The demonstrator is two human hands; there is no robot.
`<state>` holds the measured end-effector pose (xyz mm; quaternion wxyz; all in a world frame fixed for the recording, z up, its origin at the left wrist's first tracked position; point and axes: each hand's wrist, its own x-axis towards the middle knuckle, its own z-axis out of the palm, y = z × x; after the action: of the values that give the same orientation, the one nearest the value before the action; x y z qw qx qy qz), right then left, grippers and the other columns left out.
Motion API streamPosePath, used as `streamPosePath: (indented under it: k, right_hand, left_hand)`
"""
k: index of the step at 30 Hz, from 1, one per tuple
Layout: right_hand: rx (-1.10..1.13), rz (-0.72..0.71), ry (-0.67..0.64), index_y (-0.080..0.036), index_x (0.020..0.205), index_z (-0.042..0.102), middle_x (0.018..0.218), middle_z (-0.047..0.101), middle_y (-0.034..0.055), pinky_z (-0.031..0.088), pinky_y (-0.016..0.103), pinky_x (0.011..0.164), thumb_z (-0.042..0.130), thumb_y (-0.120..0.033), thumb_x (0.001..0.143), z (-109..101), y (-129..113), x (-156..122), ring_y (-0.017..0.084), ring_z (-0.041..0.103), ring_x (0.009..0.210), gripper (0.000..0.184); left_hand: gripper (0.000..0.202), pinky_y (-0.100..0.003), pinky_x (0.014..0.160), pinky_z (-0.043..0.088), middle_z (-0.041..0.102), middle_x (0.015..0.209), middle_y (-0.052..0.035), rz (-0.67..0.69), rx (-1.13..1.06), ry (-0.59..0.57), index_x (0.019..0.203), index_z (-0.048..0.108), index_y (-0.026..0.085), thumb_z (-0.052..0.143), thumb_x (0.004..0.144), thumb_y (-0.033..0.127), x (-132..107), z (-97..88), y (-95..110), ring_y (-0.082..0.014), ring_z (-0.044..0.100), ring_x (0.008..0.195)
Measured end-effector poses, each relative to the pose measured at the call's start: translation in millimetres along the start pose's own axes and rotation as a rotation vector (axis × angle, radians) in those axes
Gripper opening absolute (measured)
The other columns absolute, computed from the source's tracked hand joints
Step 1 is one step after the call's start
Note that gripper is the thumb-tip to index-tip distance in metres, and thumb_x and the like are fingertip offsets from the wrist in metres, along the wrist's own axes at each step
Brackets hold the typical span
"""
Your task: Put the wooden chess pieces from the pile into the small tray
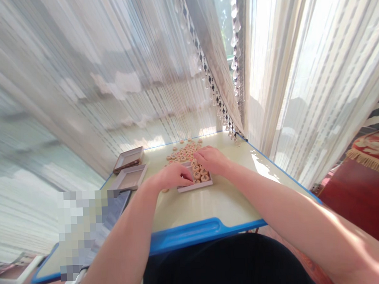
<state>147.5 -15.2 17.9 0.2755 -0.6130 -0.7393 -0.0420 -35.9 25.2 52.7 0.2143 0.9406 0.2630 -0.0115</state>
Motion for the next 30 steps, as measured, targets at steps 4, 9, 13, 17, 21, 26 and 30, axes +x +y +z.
streamPosePath:
  k: [4,9,13,17,21,26,30]
  right_hand:
    - [0.020,-0.005,-0.006,-0.020,0.078,0.064,0.086,0.067,0.0056,0.039,0.035,0.084,0.032,-0.032,0.091,1,2,0,0.023,0.055,0.096,0.036]
    - [0.137,-0.163,-0.012,-0.020,0.075,0.066,0.084,0.067,0.0026,0.040,0.034,0.088,0.053,-0.017,0.072,-3,-2,-4,0.020,0.056,0.089,0.014]
    - [0.227,-0.296,-0.055,-0.021,0.068,0.067,0.087,0.065,0.0025,0.039,0.035,0.089,0.057,-0.016,0.068,-7,-10,-7,0.019,0.057,0.087,0.011]
    - [0.192,-0.296,-0.110,-0.022,0.067,0.067,0.088,0.065,0.0023,0.040,0.035,0.087,0.059,-0.018,0.066,-9,-13,-10,0.019,0.056,0.086,0.009]
    - [0.151,-0.280,-0.155,-0.023,0.071,0.069,0.087,0.064,0.0020,0.040,0.035,0.086,0.059,-0.018,0.065,-10,-13,-11,0.019,0.055,0.086,0.013]
    - [0.135,-0.258,-0.173,-0.023,0.070,0.068,0.084,0.063,0.0025,0.041,0.033,0.083,0.060,-0.018,0.064,-11,-15,-11,0.019,0.054,0.086,0.011]
    - [0.115,-0.248,-0.156,-0.022,0.067,0.068,0.079,0.061,0.0028,0.041,0.033,0.083,0.062,-0.022,0.066,-11,-17,-11,0.020,0.054,0.085,0.006]
  left_hand:
    - [0.017,-0.018,0.059,0.037,0.063,0.068,0.0041,0.021,-0.032,-0.027,0.072,0.070,0.020,0.056,0.070,0.030,-1,-1.3,2,-0.0080,0.051,0.061]
    - [0.019,-0.019,0.059,0.036,0.060,0.065,0.0049,0.023,-0.024,-0.051,0.073,0.071,0.021,0.054,0.070,0.029,-4,-3.8,5,-0.0083,0.049,0.061]
    - [0.021,-0.019,0.059,0.035,0.060,0.065,0.0055,0.030,-0.014,-0.053,0.076,0.071,0.023,0.053,0.070,0.029,-3,-2.7,3,-0.0086,0.049,0.062]
    - [0.024,-0.019,0.058,0.035,0.062,0.066,0.0049,-0.007,-0.004,-0.031,0.080,0.072,0.023,0.052,0.070,0.033,0,-0.7,-2,-0.0088,0.048,0.061]
    - [0.026,-0.020,0.057,0.035,0.062,0.068,0.0041,-0.017,0.029,0.079,0.079,0.072,0.022,0.051,0.071,0.035,2,-0.4,-5,-0.0093,0.048,0.062]
    - [0.026,-0.019,0.057,0.035,0.063,0.069,0.0035,-0.026,0.048,0.097,0.082,0.073,0.021,0.051,0.071,0.032,3,0.1,-5,-0.0094,0.049,0.062]
    - [0.026,-0.020,0.055,0.034,0.061,0.063,0.0032,-0.004,0.097,0.087,0.079,0.073,0.020,0.050,0.071,0.030,5,1.2,-6,-0.0093,0.047,0.059]
